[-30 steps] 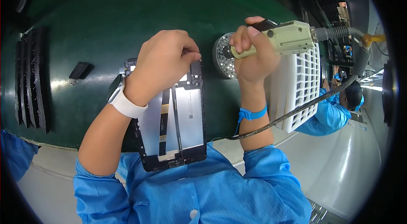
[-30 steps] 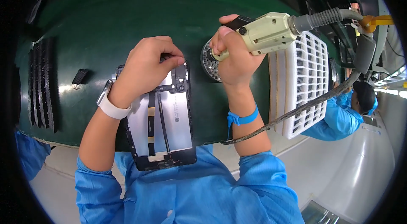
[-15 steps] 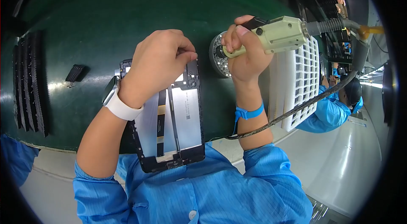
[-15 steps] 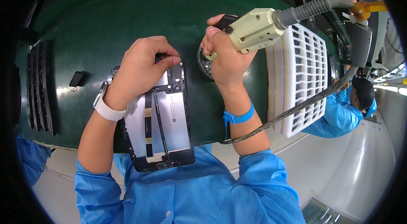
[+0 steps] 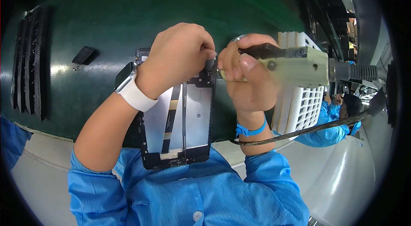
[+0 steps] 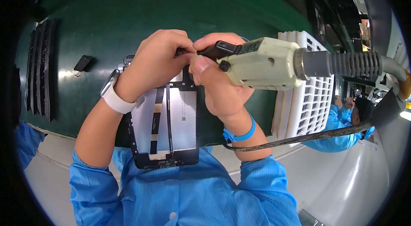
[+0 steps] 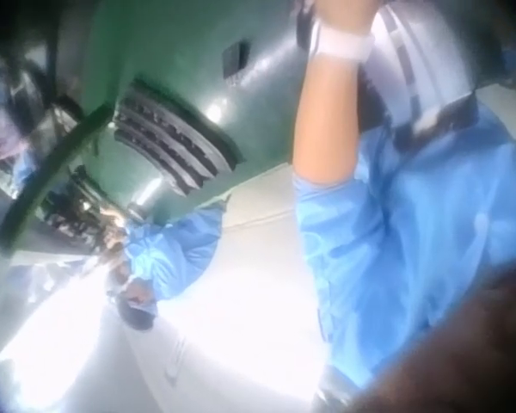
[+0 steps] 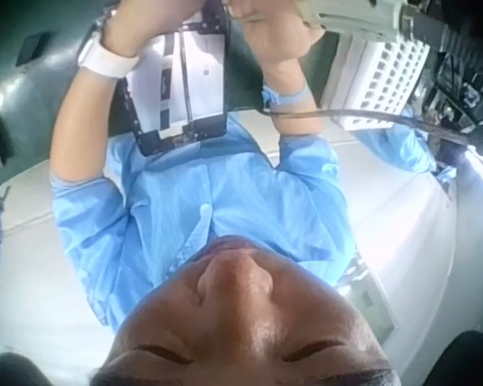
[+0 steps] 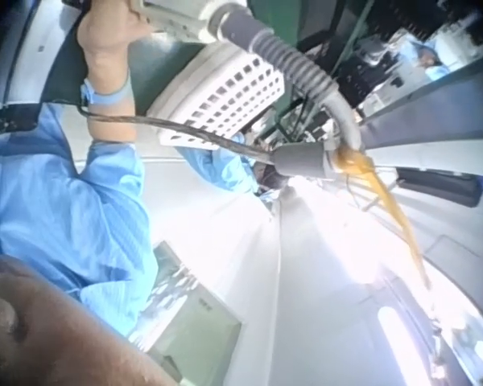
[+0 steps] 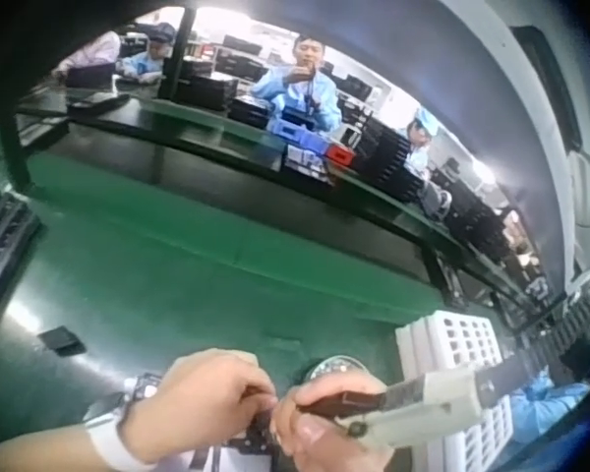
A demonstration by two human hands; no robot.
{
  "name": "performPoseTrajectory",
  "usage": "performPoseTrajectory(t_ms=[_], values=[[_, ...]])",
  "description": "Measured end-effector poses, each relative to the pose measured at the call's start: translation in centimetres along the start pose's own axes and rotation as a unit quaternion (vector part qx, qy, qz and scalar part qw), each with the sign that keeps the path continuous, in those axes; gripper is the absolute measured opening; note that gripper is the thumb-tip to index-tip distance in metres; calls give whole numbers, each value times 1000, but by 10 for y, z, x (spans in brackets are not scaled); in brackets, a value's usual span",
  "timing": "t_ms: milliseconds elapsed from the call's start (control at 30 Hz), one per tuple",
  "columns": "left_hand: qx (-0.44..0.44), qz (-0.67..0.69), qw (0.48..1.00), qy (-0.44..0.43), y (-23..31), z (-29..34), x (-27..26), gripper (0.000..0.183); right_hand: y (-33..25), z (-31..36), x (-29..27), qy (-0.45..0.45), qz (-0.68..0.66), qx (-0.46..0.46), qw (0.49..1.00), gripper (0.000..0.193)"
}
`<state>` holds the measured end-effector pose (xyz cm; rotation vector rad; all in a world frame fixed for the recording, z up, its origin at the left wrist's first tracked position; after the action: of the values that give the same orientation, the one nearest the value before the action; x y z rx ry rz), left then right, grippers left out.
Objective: The person fastens screws into tablet frames using an electric screwdriver on an assembly line.
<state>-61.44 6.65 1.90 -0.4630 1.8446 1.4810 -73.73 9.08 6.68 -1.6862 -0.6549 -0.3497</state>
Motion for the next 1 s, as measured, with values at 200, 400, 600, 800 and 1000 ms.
performPoseTrajectory(t_ms=[200,400,600,800,1000], values=[[-4,19,1000,12,-2,-1,1,4,2,0,0,-8,14,11,1000,21],[23,9,999,33,-1,7,-10,4,7,2,8,-31,42,-1,999,20],[113,-204,972,27,46,82,-35,31,-9,-2,-12,-4,-26,-48,998,26],[230,-247,940,-42,83,181,5,38,-61,-7,-49,22,10,-122,992,31],[140,-341,929,-21,28,105,-21,45,-52,4,-58,42,75,-130,988,24]])
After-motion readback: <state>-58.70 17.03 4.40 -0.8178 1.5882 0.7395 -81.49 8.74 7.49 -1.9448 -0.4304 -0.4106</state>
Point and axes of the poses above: each hand's wrist, its own z-axis away from the middle knuckle, its own x-axis out of the palm, y = z × x, the point moved 7 cm from there along -z, towards the middle knuckle, and after that the axes turned 14 degrees about -z, right-handed, at the moved point
